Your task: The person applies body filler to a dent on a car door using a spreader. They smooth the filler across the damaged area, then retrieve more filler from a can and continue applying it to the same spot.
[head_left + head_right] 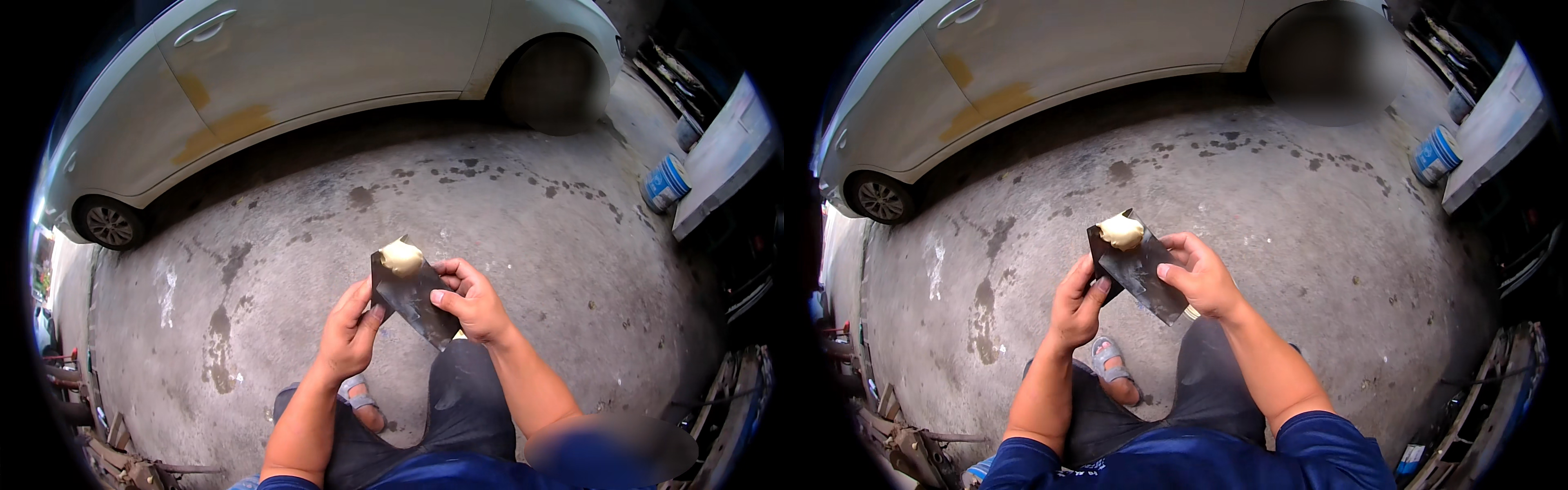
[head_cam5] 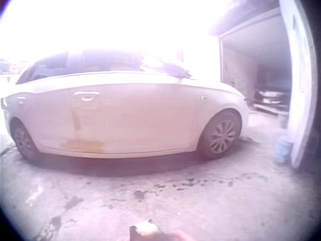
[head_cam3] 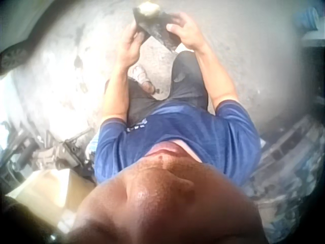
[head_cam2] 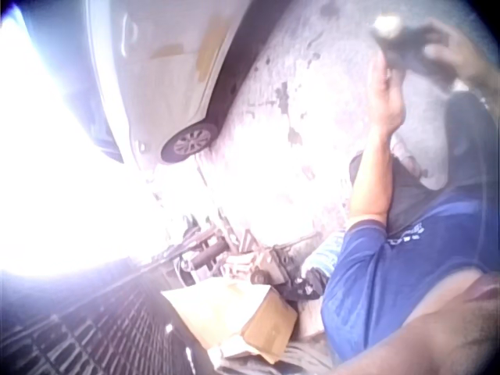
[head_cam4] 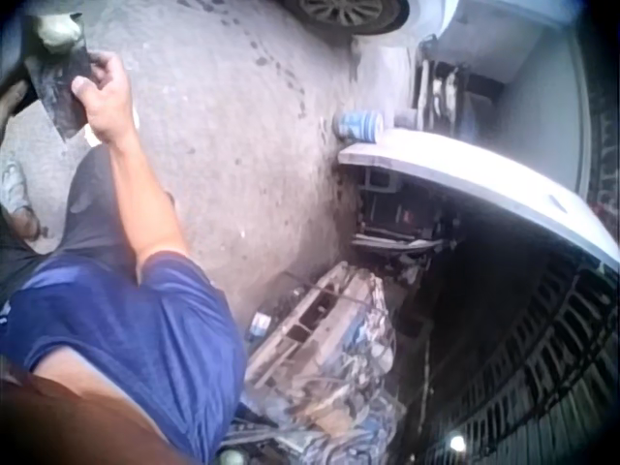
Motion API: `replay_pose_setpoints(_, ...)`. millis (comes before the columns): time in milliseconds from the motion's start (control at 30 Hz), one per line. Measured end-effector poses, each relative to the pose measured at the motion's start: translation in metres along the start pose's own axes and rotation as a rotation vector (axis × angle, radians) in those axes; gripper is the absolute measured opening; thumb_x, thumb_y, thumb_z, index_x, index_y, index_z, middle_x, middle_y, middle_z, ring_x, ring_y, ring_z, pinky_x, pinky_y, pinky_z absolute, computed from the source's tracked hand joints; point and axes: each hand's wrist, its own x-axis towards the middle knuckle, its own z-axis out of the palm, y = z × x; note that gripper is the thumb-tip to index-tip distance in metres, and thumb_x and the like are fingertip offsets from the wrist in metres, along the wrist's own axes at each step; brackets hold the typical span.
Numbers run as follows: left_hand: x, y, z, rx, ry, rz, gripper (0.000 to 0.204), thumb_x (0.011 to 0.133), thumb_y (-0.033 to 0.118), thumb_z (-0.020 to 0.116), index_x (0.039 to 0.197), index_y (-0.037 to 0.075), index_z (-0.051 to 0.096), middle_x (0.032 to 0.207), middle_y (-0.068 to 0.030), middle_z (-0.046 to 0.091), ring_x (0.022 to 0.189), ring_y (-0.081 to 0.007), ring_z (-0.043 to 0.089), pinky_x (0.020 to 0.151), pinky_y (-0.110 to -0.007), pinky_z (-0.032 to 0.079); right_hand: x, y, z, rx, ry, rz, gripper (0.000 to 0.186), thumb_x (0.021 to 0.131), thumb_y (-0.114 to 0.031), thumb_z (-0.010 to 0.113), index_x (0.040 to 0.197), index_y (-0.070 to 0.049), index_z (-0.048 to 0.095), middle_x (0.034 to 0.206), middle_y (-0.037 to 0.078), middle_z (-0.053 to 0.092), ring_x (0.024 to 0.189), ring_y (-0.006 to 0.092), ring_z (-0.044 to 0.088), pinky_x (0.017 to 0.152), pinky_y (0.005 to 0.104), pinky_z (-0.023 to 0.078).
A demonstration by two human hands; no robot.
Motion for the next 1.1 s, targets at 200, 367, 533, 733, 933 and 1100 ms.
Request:
replay_pose_setpoints(200,0.0,-0.006,-0.003,0.293,0.035,0.143,0.046,0.088,-0.007,0.049,0.132,0.004,0.05,0.116,-0.0189,0.061,0.102,-0.0304,0.062,0.087,-0.032,0.048,0.011,-0.009,-0.004,0.103,-0.072,-0.086,0.046,0.085,-0.002,0.061,0.127,0.004,0.046,0.121,0.013,0.056,0.11,0.0171,0.054,0.095,0.0324,0.046)
replay_pose_setpoints(367,-0.002,-0.013,-0.003,0.172,-0.06,-0.133,0.043,0.091,0.0,0.051,0.133,0.007,0.051,0.102,-0.0149,0.068,0.093,-0.0249,0.066,0.084,-0.032,0.05,0.009,-0.038,-0.016,-0.023,-0.149,-0.407,0.042,0.085,0.003,0.059,0.125,0.0,0.049,0.117,0.012,0.06,0.109,0.0178,0.057,0.097,0.034,0.046)
replay_pose_setpoints(533,-0.002,-0.025,-0.026,-0.675,-0.077,-0.259,0.036,0.093,0.007,0.055,0.127,-0.004,0.052,0.119,-0.008,0.06,0.108,-0.0148,0.056,0.094,-0.029,0.044,-0.006,-0.059,0.006,-0.647,-0.435,-0.824,0.048,0.072,0.023,0.05,0.111,-0.004,0.061,0.116,0.015,0.061,0.111,0.0305,0.059,0.094,0.0401,0.048)
replay_pose_setpoints(733,-0.004,-0.019,-0.017,-0.676,-0.141,-0.211,0.036,0.093,0.008,0.056,0.127,-0.003,0.052,0.117,-0.0079,0.061,0.109,-0.0145,0.055,0.095,-0.029,0.042,0.006,-0.026,-0.01,-1.099,-0.284,-0.885,0.054,0.069,0.016,0.05,0.118,-0.005,0.06,0.116,0.013,0.061,0.103,0.0307,0.06,0.089,0.038,0.05)
replay_pose_setpoints(933,0.004,-0.014,-0.004,-0.901,0.229,-0.303,0.034,0.095,0.008,0.052,0.127,-0.001,0.047,0.117,-0.0108,0.06,0.106,-0.0183,0.058,0.094,-0.033,0.047,-0.005,-0.009,-0.034,-0.241,0.099,-0.369,0.044,0.085,0.003,0.049,0.129,-0.002,0.048,0.112,0.01,0.062,0.1,0.0153,0.06,0.087,0.031,0.048)
replay_pose_setpoints(1100,0.005,-0.014,0.013,-1.03,0.317,-0.375,0.032,0.095,0.008,0.052,0.126,0.001,0.046,0.118,-0.0116,0.059,0.107,-0.0205,0.059,0.094,-0.036,0.048,-0.019,0.012,-0.012,-0.118,-0.276,0.011,0.042,0.091,-0.009,0.058,0.129,0.001,0.042,0.112,0.011,0.06,0.103,0.0143,0.057,0.091,0.0303,0.044)
